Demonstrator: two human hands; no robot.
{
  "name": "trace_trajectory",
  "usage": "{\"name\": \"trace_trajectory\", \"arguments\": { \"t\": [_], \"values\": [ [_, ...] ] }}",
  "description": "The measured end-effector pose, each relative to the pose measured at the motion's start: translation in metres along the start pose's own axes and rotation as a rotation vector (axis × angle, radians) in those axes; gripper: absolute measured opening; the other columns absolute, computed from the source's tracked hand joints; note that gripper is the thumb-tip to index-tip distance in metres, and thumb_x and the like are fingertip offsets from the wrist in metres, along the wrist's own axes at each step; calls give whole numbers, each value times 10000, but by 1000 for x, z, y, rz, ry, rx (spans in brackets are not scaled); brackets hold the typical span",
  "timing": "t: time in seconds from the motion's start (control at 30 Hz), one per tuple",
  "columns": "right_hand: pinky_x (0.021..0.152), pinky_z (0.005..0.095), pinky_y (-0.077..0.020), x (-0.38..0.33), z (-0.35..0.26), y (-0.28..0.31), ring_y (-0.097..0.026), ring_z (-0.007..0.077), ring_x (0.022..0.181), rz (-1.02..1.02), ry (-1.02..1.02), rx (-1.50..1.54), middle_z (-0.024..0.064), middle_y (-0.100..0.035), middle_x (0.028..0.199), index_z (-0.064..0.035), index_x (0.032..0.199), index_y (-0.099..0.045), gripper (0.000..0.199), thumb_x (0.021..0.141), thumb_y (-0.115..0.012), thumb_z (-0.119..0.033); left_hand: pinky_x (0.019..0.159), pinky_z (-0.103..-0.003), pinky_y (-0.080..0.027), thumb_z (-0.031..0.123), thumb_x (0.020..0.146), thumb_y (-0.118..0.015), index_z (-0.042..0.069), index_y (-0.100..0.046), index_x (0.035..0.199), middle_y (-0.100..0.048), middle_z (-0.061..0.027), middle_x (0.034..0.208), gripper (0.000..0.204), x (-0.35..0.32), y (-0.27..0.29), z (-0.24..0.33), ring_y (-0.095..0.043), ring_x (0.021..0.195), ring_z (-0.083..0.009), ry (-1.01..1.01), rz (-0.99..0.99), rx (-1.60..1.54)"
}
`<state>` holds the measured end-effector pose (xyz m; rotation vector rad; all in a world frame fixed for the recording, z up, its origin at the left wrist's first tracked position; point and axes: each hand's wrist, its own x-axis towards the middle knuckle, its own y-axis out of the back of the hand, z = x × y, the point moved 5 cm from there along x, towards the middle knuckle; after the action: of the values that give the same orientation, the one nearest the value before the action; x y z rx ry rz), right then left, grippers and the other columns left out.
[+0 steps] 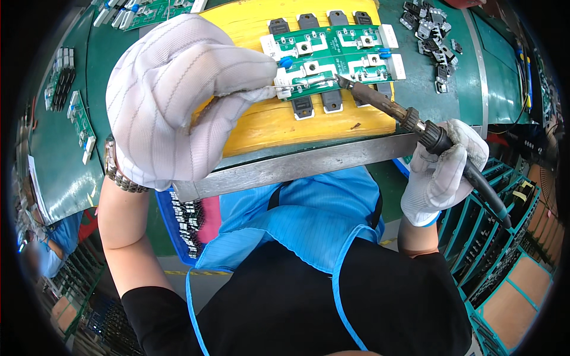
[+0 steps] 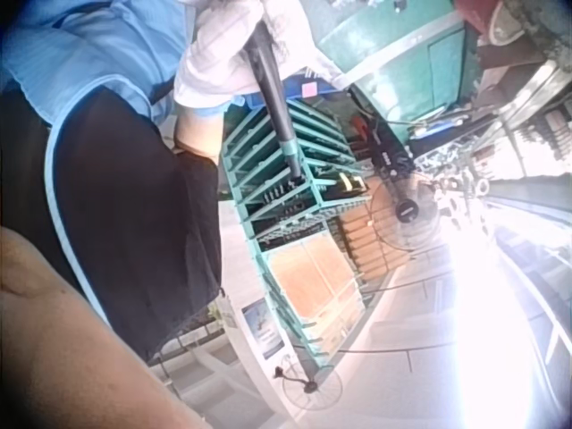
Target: Soldering electronic components and assembling printed circuit boards at a factory station.
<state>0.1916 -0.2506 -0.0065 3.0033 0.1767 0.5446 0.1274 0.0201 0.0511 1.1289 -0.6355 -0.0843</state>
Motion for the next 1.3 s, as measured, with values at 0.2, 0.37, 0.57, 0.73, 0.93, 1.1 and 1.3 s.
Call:
{"name": "trace_trajectory", "arguments": {
  "t": [0.2, 0.37, 0.57, 0.73, 0.93, 1.1, 1.3],
  "values": [
    [464, 220, -477, 2, -1, -1, -574, 117, 522, -15, 3, -16, 168, -606, 1040, -9, 1062, -513, 248, 911, -610, -181, 626, -321, -485, 17, 678, -728, 62, -687, 885, -694, -45, 855, 216, -1, -3, 1, -602, 688, -223, -27, 34, 31],
    [479, 222, -482, 2, -1, -1, -577, 116, 536, -16, -5, -11, 165, -606, 1036, -5, 1062, -516, 243, 912, -605, -175, 604, -318, -473, 45, 697, -731, 69, -699, 895, -680, -35, 824, 202, 3, -2, 3, -602, 680, -210, -52, 37, -39],
    [546, 230, -503, 6, 5, 9, -595, 126, 625, 9, 198, -253, 156, -606, 1028, -4, 1062, -522, 255, 917, -604, -196, 629, -334, -455, 169, 772, -677, 123, -716, 869, -680, -21, 863, 115, -3, -7, 17, -595, 694, -187, -136, -68, -111],
    [623, 245, -522, 3, -3, 0, -610, 138, 701, -19, 8, -30, 153, -606, 1033, -4, 1057, -525, 260, 916, -609, -205, 561, -296, -414, 150, 726, -707, 108, -684, 957, -713, -33, 1056, 235, -6, -21, 26, -561, 624, -147, -266, -94, -4],
    [506, 219, -493, 5, 3, 5, -580, 109, 579, 4, 149, -146, 155, -607, 1037, -17, 1061, -512, 269, 916, -616, -217, 482, -272, -441, 211, 831, -665, 127, -606, 978, -690, -1, 1071, 179, -4, -29, 27, -621, 620, -138, -296, -49, 59],
    [676, 266, -521, 2, -1, 2, -606, 146, 743, -32, -10, -22, 155, -610, 1030, -1, 1039, -530, 239, 913, -604, -189, 511, -271, -424, 137, 691, -723, 108, -653, 889, -708, -43, 1100, 212, -4, -32, 26, -595, 597, -150, -268, -158, -18],
    [827, 329, -489, 6, -1, 7, -581, 181, 885, 105, 48, -292, 156, -582, 1031, 18, 1010, -537, 285, 934, -529, -256, 539, -282, -411, 133, 674, -723, 117, -678, 940, -713, -33, 1041, 270, -3, -20, 22, -591, 638, -161, -203, -130, -80]
  ]
}}
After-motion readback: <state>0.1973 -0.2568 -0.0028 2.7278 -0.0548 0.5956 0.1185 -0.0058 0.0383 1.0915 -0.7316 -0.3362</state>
